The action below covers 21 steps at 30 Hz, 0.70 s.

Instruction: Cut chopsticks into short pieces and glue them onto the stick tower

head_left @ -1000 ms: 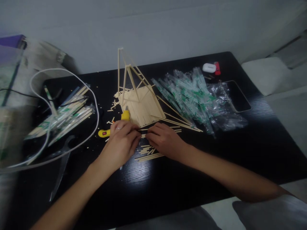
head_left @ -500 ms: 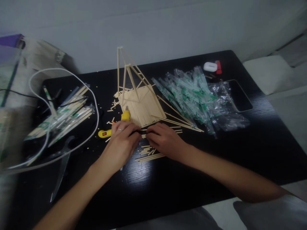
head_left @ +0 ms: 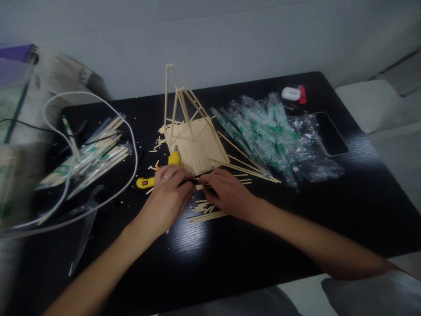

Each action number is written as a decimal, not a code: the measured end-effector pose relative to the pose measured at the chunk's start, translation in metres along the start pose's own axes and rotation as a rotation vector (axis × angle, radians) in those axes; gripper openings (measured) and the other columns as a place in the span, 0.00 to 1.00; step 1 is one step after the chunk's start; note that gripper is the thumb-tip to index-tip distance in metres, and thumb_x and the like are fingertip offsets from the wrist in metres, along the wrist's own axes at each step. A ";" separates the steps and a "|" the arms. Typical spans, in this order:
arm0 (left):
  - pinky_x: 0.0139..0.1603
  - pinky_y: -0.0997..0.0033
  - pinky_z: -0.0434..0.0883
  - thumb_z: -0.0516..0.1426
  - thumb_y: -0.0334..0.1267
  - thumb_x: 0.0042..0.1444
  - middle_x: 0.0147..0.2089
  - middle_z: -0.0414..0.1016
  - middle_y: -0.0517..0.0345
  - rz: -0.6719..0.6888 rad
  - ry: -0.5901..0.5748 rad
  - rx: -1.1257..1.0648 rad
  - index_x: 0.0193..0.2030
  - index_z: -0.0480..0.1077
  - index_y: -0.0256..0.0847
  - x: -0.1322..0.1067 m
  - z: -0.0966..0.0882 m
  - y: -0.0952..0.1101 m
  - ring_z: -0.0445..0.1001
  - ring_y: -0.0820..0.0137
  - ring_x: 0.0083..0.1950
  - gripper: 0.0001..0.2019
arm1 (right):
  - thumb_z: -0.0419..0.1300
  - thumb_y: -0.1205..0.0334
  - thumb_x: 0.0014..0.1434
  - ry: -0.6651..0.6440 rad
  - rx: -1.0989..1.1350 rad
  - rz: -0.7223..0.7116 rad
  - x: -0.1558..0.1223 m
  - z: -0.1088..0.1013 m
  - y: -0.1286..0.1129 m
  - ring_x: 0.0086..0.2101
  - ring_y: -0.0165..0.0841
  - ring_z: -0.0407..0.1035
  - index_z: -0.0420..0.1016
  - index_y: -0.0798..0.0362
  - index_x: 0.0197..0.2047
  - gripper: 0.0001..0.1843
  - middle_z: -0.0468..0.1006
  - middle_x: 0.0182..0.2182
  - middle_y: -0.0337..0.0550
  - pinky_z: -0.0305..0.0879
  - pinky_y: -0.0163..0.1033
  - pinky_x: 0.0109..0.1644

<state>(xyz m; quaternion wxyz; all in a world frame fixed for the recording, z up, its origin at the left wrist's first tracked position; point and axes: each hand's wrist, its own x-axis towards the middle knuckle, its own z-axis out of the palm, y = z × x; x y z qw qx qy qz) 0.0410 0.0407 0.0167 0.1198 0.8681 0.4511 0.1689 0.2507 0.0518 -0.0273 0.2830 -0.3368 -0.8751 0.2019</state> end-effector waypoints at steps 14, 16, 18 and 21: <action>0.60 0.49 0.68 0.55 0.36 0.65 0.54 0.80 0.52 -0.027 0.037 0.019 0.49 0.79 0.46 -0.005 -0.037 -0.023 0.74 0.57 0.56 0.11 | 0.56 0.71 0.66 0.018 -0.037 0.005 0.002 0.002 -0.002 0.41 0.38 0.71 0.70 0.56 0.48 0.08 0.80 0.39 0.48 0.67 0.43 0.47; 0.57 0.50 0.71 0.55 0.37 0.64 0.54 0.79 0.52 -0.061 0.007 0.041 0.51 0.78 0.47 -0.009 -0.049 -0.033 0.76 0.56 0.53 0.13 | 0.55 0.72 0.67 0.007 -0.027 0.010 0.002 0.002 -0.002 0.41 0.38 0.71 0.70 0.56 0.48 0.08 0.81 0.40 0.48 0.67 0.43 0.47; 0.55 0.48 0.72 0.55 0.39 0.62 0.56 0.77 0.49 -0.087 -0.045 0.100 0.52 0.76 0.45 -0.014 -0.052 -0.040 0.76 0.54 0.53 0.14 | 0.55 0.72 0.66 0.004 -0.022 0.007 0.002 0.001 -0.001 0.40 0.38 0.71 0.70 0.56 0.48 0.08 0.81 0.40 0.48 0.67 0.43 0.47; 0.53 0.43 0.72 0.54 0.38 0.60 0.56 0.76 0.43 -0.104 -0.071 0.168 0.52 0.75 0.40 -0.023 -0.041 -0.047 0.75 0.49 0.54 0.16 | 0.56 0.72 0.66 0.019 -0.025 -0.010 0.003 0.001 0.000 0.40 0.39 0.71 0.70 0.58 0.48 0.08 0.81 0.40 0.49 0.67 0.43 0.46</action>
